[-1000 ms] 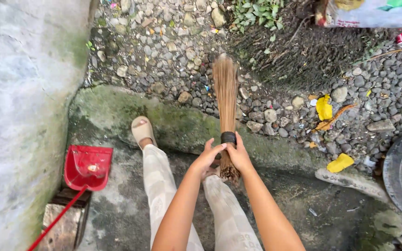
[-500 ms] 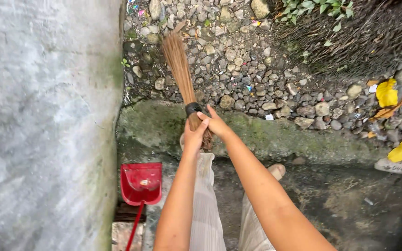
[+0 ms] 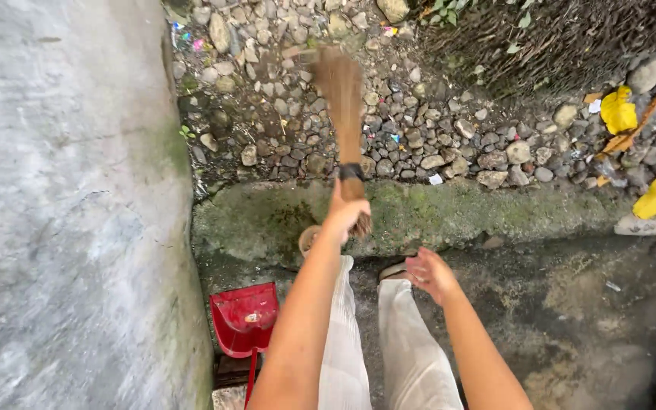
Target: Sweeping leaves and debris into a dustpan in an outdoor backyard area.
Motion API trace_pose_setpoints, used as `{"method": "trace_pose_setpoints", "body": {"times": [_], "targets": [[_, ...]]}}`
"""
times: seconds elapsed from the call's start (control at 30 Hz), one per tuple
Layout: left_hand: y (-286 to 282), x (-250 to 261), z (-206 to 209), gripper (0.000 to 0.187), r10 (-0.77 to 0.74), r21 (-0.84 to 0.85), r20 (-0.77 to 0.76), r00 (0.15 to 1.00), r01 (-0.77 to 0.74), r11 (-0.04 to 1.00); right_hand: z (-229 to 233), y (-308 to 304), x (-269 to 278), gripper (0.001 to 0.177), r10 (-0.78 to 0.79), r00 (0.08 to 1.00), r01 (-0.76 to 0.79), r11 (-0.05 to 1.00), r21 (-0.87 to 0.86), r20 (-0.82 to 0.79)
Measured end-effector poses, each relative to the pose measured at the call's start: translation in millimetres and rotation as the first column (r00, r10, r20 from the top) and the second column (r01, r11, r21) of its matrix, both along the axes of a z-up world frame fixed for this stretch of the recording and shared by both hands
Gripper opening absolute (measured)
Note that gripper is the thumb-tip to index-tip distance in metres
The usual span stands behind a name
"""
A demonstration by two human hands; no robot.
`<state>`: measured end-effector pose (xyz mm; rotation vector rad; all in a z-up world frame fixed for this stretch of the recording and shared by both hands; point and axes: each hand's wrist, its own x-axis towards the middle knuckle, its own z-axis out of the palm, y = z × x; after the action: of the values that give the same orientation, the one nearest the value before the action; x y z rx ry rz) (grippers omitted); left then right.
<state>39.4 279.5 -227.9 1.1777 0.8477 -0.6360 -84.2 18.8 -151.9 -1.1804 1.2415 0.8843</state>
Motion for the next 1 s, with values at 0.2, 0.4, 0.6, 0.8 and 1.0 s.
{"method": "trace_pose_setpoints", "body": {"times": [0.2, 0.4, 0.6, 0.8, 1.0], "targets": [[18, 11, 153, 0.120, 0.248, -0.186, -0.123, 0.961, -0.268, 0.945, 15, 59, 46, 0.064, 0.091, 0.983, -0.122, 0.973, 0.196, 0.162], [115, 68, 66, 0.123, 0.263, 0.327, 0.046, 0.964, -0.263, 0.908, 47, 86, 96, 0.062, 0.276, 0.929, -0.307, 0.947, 0.096, 0.247], [90, 45, 89, 0.123, 0.019, 0.147, -0.038, 0.999, -0.014, 0.989, 19, 68, 61, 0.061, 0.172, 0.976, -0.190, 0.973, 0.135, 0.135], [66, 48, 131, 0.123, -0.105, 0.258, -0.072, 0.992, 0.120, 0.959, 38, 80, 60, 0.059, 0.148, 0.978, -0.175, 0.965, 0.194, 0.144], [26, 66, 54, 0.121, -0.391, 0.459, -0.038, 0.920, 0.364, 0.811, 15, 56, 20, 0.061, 0.077, 0.994, -0.091, 0.971, 0.220, 0.073]]}}
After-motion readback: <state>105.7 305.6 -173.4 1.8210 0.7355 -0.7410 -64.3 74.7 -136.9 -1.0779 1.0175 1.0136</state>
